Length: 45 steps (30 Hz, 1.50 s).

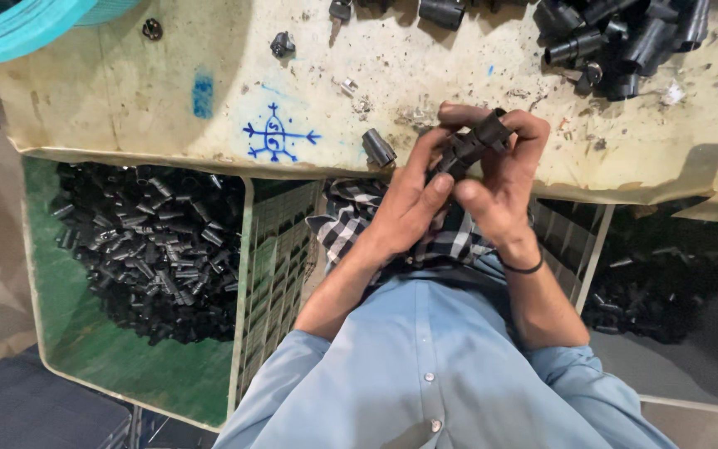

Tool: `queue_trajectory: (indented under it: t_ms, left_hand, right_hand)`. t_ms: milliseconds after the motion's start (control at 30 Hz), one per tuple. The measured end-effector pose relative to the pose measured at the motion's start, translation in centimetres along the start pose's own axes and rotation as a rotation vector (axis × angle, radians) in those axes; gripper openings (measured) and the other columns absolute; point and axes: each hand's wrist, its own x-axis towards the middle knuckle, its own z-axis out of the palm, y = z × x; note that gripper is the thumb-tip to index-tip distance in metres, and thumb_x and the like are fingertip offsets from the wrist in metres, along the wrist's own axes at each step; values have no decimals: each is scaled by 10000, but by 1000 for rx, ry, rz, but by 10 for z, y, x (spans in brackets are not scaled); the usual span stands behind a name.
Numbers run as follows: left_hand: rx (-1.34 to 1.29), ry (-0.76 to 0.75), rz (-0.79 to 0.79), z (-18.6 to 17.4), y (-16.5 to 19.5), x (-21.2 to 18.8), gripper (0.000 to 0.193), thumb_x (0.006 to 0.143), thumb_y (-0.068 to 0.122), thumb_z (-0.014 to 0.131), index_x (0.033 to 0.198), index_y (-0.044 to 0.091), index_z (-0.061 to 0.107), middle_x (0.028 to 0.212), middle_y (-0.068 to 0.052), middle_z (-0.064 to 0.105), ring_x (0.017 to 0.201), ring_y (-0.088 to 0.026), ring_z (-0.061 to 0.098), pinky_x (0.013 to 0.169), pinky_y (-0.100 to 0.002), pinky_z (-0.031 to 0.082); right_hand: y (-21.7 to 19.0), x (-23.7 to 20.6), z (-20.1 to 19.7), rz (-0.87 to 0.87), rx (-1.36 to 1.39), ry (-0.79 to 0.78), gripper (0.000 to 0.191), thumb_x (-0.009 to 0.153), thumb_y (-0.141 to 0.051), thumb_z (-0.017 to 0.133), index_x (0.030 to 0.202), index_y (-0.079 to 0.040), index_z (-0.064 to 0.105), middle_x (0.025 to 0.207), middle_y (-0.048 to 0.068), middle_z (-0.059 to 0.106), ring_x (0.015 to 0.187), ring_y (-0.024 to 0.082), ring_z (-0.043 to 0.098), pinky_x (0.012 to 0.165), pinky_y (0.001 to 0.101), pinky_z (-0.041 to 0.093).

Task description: The person sits on the floor and assembles small black cylindrical parts by hand. They pick up two pieces, align them, and press them together, then place the assembled unit into a green crate. The process repeats with multiple parts from a pile on the table.

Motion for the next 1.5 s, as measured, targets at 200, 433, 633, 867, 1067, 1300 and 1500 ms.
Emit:
queue_trajectory:
  t_ms: [200,433,633,867,1067,1300,1500]
  left_hand:
    - [600,223,333,5,28,5,569,1078,399,602,1505,88,391,1279,-140,598,1091,-327,674,879,-380,592]
    - [1049,356,462,31,56,36,784,923,702,696,1449,155,502,1338,-125,476,1076,-314,555,789,-403,567]
    - [1093,539,408,60,49,70,899,805,816,627,1443,212,437,1389,-171,472,1131,-330,511,697,-431,538]
    - [796,227,386,53,35,78,838,1016,710,589,1631,272,225,1196,-73,622,970,-250,725,752,-363,610]
    - [762,107,349,30,44,49,722,1073,572,653,1615,292,268,1262,-61,703,1006,-242,782,770,-321,632]
    - [457,87,117,-13,52,10,733,1116,587,577,1616,164,249,1129,-107,711,991,-264,770,873,-365,618]
    - [-280,-158,-189,-24,35,-4,892,1052,774,361,1654,131,220,1045,-160,664,707,-174,580,627,-261,471]
  right_hand:
    - [-4,1,25,-88,66,136,632,1072,-411,711,1448,-297,216,1460,242,527,1308,297,569,1080,399,512]
    - [8,18,21,-156,294,419,635,1160,-462,493,1572,-337,26,1395,204,544,1260,368,631,1105,485,557]
    - [42,24,-15,-130,419,513,579,1206,-398,460,1660,-250,132,1253,161,608,1039,223,634,932,351,540]
    - [44,29,-30,-212,187,514,547,1229,-432,452,1665,-243,180,1185,102,594,1017,146,566,907,307,489]
    - [14,17,-3,-206,93,479,503,1170,-483,413,1536,-144,357,1250,77,624,1059,123,582,963,273,482]
    - [13,8,-3,-26,204,260,459,1147,-305,662,1485,-87,441,1206,104,628,1064,153,611,935,310,552]
    - [11,1,-18,169,222,178,469,1078,-250,696,1440,-12,515,1114,110,629,1029,155,632,921,282,540]
